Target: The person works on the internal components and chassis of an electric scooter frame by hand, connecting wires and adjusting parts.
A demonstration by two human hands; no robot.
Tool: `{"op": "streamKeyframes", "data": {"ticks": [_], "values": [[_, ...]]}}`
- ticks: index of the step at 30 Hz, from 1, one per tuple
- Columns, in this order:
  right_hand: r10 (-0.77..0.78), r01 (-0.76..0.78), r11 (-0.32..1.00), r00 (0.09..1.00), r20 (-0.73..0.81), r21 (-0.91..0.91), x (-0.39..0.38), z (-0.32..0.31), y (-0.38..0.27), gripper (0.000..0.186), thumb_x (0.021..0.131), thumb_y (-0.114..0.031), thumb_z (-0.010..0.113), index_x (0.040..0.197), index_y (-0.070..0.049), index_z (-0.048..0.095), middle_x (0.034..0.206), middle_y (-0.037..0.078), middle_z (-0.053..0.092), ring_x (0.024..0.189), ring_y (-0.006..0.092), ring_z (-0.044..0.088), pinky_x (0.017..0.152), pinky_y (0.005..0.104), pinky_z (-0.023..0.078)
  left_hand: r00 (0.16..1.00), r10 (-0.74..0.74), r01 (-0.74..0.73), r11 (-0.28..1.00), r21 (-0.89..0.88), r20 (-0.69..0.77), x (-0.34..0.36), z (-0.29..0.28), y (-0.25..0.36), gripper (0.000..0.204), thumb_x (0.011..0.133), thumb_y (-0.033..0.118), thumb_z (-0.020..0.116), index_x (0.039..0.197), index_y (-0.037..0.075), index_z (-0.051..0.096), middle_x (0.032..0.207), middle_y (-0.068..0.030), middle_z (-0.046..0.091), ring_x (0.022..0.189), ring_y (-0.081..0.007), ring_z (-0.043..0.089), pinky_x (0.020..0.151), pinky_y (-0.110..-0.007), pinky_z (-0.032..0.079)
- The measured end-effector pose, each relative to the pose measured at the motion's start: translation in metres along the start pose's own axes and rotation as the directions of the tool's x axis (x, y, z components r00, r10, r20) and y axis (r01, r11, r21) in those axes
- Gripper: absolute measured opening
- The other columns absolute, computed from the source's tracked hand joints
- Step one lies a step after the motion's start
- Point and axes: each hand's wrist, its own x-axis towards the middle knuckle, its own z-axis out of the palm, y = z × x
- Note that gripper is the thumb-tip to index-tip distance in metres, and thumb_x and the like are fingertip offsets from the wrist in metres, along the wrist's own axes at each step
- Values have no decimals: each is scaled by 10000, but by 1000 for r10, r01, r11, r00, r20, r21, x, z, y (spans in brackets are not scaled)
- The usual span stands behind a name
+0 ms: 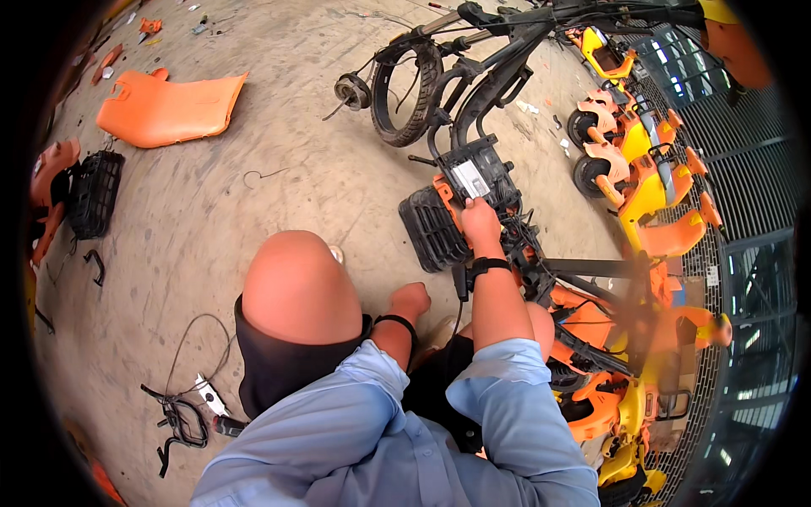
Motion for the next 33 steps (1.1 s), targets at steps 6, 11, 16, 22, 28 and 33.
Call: {"op": "streamKeyframes", "data": {"ticks": [6, 11, 16, 22, 28, 33], "values": [[132, -136, 989, 989, 60, 65, -2, 12, -10, 438, 1085, -335, 382, 1222, 12, 612, 1202, 257, 681, 1112, 454, 644, 911, 541, 512, 995, 87, -89, 995, 54, 39, -5, 6, 22, 342, 910, 199, 532, 1167, 55, 707, 1265, -211, 675, 1180, -379, 645, 1018, -474, 496], [124, -125, 989, 992, 23, 79, 8, 16, -4, 466, 1081, -360, 380, 1254, 11, 600, 1221, 251, 677, 1128, 451, 638, 923, 541, 509, 994, 106, -106, 994, -1, 37, 1, 19, 17, 338, 883, 188, 536, 1120, 18, 705, 1200, -249, 691, 1143, -400, 657, 1018, -499, 490], [175, -178, 983, 982, 71, 42, 4, 3, -15, 488, 1073, -384, 388, 1268, -2, 621, 1251, 254, 665, 1161, 433, 633, 939, 524, 514, 998, 5, -4, 1000, -4, 59, 9, 28, 0, 336, 872, 188, 553, 1117, 12, 702, 1197, -244, 693, 1111, -403, 665, 962, -496, 523], [-10, 13, 996, 1000, 29, -92, 6, -32, -7, 402, 1046, -364, 462, 1089, -31, 683, 1054, 239, 720, 1030, 440, 673, 854, 534, 528, 991, -76, 72, 996, 44, 110, 28, 40, -19, 339, 868, 189, 561, 1120, 10, 701, 1189, -244, 694, 1101, -406, 666, 944, -496, 530], [-190, 189, 982, 982, -21, -26, 18, -6, 19, 343, 1031, -360, 504, 1023, -64, 678, 931, 232, 721, 896, 459, 680, 793, 541, 530, 985, -125, 117, 990, 73, 122, 35, 47, -31, 339, 867, 189, 565, 1119, 9, 702, 1185, -245, 695, 1098, -408, 666, 938, -497, 532], [-253, 254, 967, 966, -46, 19, 28, -10, 34, 329, 1031, -358, 531, 950, -57, 636, 836, 210, 691, 827, 455, 646, 713, 548, 500, 983, -126, 113, 989, 99, 134, 41, 48, -27, 339, 867, 190, 568, 1118, 9, 703, 1181, -246, 696, 1095, -409, 667, 933, -497, 533]]}}
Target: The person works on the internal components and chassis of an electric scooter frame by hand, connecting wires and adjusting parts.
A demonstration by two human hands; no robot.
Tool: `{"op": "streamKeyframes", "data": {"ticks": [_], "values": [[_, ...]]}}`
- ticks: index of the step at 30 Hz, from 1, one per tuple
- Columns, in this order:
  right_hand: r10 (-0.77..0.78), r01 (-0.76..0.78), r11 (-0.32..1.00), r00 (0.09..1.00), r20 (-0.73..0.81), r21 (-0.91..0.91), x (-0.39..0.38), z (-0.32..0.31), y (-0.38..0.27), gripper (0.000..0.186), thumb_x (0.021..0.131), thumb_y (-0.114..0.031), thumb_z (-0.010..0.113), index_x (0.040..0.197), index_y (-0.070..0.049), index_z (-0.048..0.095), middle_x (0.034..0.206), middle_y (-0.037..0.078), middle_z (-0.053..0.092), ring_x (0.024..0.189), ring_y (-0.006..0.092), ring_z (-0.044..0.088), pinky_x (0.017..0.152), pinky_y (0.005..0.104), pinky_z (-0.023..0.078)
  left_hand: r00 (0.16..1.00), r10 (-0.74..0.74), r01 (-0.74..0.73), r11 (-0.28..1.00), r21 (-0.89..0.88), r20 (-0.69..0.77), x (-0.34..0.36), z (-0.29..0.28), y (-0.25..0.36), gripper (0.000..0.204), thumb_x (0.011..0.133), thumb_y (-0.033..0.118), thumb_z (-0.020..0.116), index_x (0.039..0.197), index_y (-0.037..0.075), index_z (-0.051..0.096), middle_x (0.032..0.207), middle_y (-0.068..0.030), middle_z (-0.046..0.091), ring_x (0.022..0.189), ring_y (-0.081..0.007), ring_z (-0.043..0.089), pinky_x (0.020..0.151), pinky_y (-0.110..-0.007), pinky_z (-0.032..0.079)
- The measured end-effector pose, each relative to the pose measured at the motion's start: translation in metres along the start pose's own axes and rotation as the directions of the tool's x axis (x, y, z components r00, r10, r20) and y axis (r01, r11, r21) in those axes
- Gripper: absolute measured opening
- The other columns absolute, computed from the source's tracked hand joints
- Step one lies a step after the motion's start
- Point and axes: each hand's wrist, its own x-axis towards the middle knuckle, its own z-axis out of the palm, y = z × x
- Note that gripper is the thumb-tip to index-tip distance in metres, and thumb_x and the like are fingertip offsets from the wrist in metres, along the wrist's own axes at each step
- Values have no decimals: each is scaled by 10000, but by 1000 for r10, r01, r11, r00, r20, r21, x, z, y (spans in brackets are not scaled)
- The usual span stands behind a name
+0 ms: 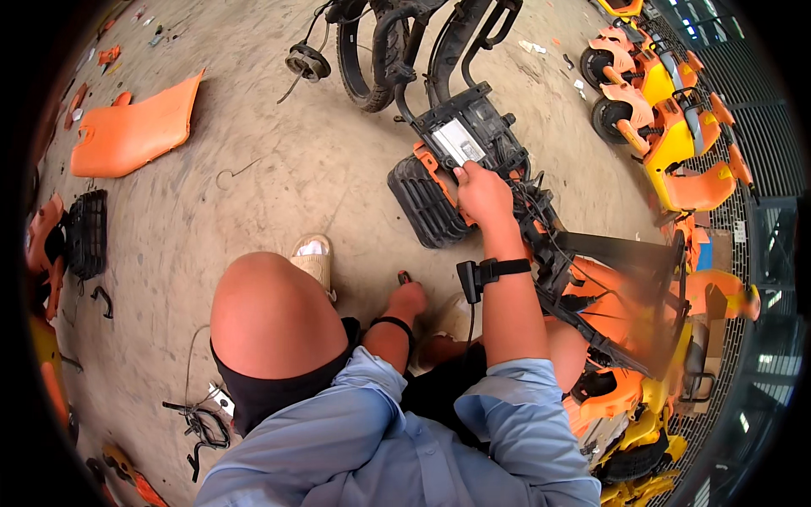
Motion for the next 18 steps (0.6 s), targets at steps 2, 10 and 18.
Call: {"op": "streamKeyframes", "data": {"ticks": [2, 10, 18], "values": [[-9, 9, 1000, 1000, 18, -4, 1, -2, -1, 330, 1033, -353, 529, 949, -53, 636, 848, 210, 691, 838, 454, 644, 714, 544, 499, 1000, -4, 4, 1000, -3, -5, -2, -1, -3, 339, 866, 190, 569, 1118, 9, 703, 1179, -247, 696, 1094, -409, 667, 931, -498, 533], [25, -24, 999, 999, 26, -34, -2, -8, 1, 300, 1017, -314, 550, 988, -39, 665, 919, 200, 713, 901, 429, 667, 787, 536, 514, 999, 34, -34, 999, 3, -13, -6, -5, 0, 338, 865, 192, 573, 1117, 8, 705, 1172, -248, 697, 1089, -411, 667, 923, -499, 535], [142, -179, 966, 971, 192, 189, 9, 9, 8, 369, 1054, -381, 498, 1042, -50, 661, 1026, 197, 690, 958, 420, 637, 804, 538, 496, 994, 86, -88, 996, -27, -62, -17, -19, -3, 338, 864, 193, 578, 1116, 7, 706, 1166, -249, 698, 1084, -414, 667, 916, -500, 537]]}}
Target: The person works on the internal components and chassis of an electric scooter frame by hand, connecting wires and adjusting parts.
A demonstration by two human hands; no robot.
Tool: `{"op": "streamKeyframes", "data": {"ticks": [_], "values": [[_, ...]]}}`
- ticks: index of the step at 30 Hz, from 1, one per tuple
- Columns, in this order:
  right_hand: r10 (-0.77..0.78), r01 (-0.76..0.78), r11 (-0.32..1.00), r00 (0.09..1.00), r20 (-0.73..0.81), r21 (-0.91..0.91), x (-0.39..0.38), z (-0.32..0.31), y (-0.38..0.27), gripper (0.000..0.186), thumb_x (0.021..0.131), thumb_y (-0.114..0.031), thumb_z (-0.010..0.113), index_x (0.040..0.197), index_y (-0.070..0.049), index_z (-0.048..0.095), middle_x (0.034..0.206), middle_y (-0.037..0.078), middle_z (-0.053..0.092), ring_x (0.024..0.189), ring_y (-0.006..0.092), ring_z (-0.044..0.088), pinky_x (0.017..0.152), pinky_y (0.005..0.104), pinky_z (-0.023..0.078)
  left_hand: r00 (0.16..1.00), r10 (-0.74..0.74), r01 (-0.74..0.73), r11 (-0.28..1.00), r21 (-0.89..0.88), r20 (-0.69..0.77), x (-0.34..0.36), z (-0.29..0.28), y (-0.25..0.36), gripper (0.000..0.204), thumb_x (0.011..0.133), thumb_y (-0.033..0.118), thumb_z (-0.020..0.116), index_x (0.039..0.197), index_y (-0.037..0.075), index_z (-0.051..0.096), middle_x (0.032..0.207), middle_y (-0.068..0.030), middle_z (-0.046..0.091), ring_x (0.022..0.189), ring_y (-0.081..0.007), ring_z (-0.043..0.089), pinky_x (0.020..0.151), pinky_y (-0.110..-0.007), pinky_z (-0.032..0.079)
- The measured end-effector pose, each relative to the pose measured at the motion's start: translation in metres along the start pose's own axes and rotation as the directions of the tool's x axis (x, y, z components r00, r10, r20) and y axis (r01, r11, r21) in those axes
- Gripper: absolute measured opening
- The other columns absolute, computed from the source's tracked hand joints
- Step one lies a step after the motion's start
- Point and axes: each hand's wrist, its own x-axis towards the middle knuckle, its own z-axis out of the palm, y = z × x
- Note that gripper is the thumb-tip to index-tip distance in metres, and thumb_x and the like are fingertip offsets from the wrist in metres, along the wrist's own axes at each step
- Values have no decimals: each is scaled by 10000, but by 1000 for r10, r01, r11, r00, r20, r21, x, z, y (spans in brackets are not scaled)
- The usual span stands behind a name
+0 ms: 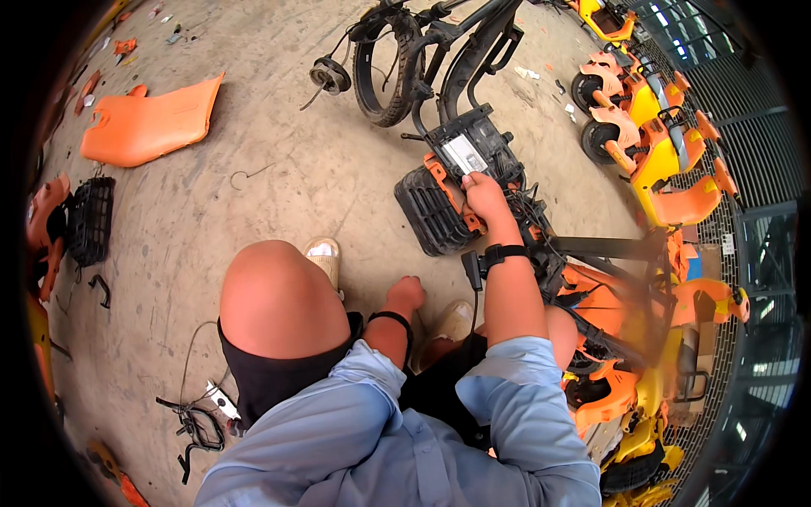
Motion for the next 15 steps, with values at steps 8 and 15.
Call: {"op": "streamKeyframes", "data": {"ticks": [8, 15], "values": [[63, -97, 964, 988, -142, -248, -25, 8, -28, 407, 1075, -397, 427, 1111, -62, 654, 1052, 200, 699, 982, 441, 648, 846, 541, 511, 991, 91, -91, 996, 4, -97, -19, -10, 4, 315, 876, 205, 582, 1077, 8, 723, 1148, -251, 700, 1062, -423, 666, 890, -507, 542], [212, -247, 962, 946, -246, -118, -43, 30, -64, 438, 1100, -344, 367, 1207, 3, 613, 1041, 221, 728, 975, 403, 702, 812, 526, 564, 990, 62, -66, 997, -33, -128, -17, -18, 15, 321, 888, 215, 579, 1093, 7, 710, 1184, -245, 691, 1077, -408, 665, 935, -498, 535]]}}
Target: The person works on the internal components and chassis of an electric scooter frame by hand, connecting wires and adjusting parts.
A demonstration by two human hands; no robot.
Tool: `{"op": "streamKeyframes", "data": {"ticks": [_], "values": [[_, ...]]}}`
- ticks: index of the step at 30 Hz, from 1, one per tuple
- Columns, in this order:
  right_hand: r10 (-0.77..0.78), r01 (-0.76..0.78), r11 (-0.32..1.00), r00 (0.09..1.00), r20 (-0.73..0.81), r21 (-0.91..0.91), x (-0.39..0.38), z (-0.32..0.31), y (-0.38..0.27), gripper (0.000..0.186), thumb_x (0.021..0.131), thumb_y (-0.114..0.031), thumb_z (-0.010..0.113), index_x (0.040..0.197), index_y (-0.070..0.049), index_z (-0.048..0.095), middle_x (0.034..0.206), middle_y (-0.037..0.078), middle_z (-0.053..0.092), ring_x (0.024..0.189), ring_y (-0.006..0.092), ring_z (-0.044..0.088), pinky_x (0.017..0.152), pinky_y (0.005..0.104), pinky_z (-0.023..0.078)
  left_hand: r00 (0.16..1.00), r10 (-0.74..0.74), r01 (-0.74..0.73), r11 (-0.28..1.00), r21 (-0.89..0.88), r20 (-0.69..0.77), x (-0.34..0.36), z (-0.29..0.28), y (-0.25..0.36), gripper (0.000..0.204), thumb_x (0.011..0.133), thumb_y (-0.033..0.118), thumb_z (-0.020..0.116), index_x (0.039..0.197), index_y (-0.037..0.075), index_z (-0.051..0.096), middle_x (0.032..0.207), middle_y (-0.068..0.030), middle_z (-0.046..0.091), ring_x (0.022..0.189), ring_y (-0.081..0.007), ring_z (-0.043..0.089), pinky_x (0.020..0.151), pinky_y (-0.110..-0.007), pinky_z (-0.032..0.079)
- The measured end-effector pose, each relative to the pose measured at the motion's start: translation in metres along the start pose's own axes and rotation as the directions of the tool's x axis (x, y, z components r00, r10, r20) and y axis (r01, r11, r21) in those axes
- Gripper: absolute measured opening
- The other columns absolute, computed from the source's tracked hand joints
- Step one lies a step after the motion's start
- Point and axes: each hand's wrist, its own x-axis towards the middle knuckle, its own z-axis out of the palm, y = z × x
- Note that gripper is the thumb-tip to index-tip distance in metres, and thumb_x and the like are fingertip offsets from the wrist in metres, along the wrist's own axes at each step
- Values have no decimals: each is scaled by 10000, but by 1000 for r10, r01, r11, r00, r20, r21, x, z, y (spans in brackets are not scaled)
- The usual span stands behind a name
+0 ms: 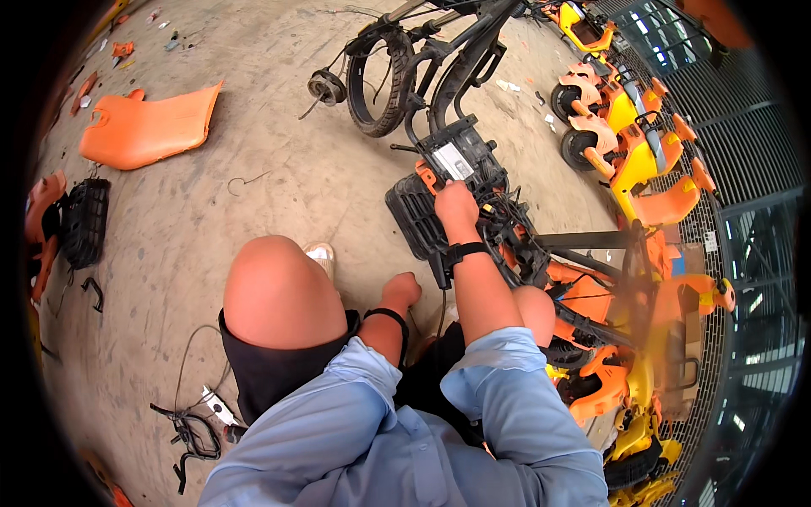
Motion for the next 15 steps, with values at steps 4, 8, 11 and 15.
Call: {"op": "streamKeyframes", "data": {"ticks": [4, 8, 11, 15], "values": [[-51, 51, 999, 998, 28, 3, 0, -7, -3, 465, 1108, -331, 339, 1177, 37, 615, 1013, 241, 726, 875, 388, 719, 743, 512, 587, 999, 16, -18, 999, 42, 35, 13, 27, -22, 317, 892, 210, 567, 1080, 0, 711, 1175, -260, 689, 1078, -405, 668, 934, -502, 537], [-12, 12, 999, 1000, 12, -51, 1, -16, 4, 441, 1086, -343, 387, 1169, 14, 633, 1050, 259, 724, 949, 403, 720, 774, 510, 578, 994, -25, 21, 999, 38, 105, 25, 50, -23, 319, 893, 204, 555, 1080, -3, 711, 1152, -260, 697, 1073, -409, 672, 926, -511, 539], [-36, 38, 994, 999, 24, -106, -3, -21, -3, 407, 1070, -336, 417, 1156, -10, 647, 1029, 243, 736, 953, 405, 724, 781, 503, 574, 987, -94, 91, 995, 29, 134, 23, 44, -23, 319, 893, 191, 544, 1085, -2, 711, 1134, -254, 705, 1058, -415, 676, 918, -515, 542], [-156, 155, 976, 988, 2, -150, 18, -21, 21, 359, 1052, -318, 455, 1053, -31, 671, 922, 221, 744, 889, 411, 726, 764, 512, 564, 972, -134, 109, 985, 136, 193, 28, 52, -22, 331, 895, 195, 537, 1106, 6, 708, 1136, -241, 710, 1058, -420, 677, 917, -517, 543]]}}
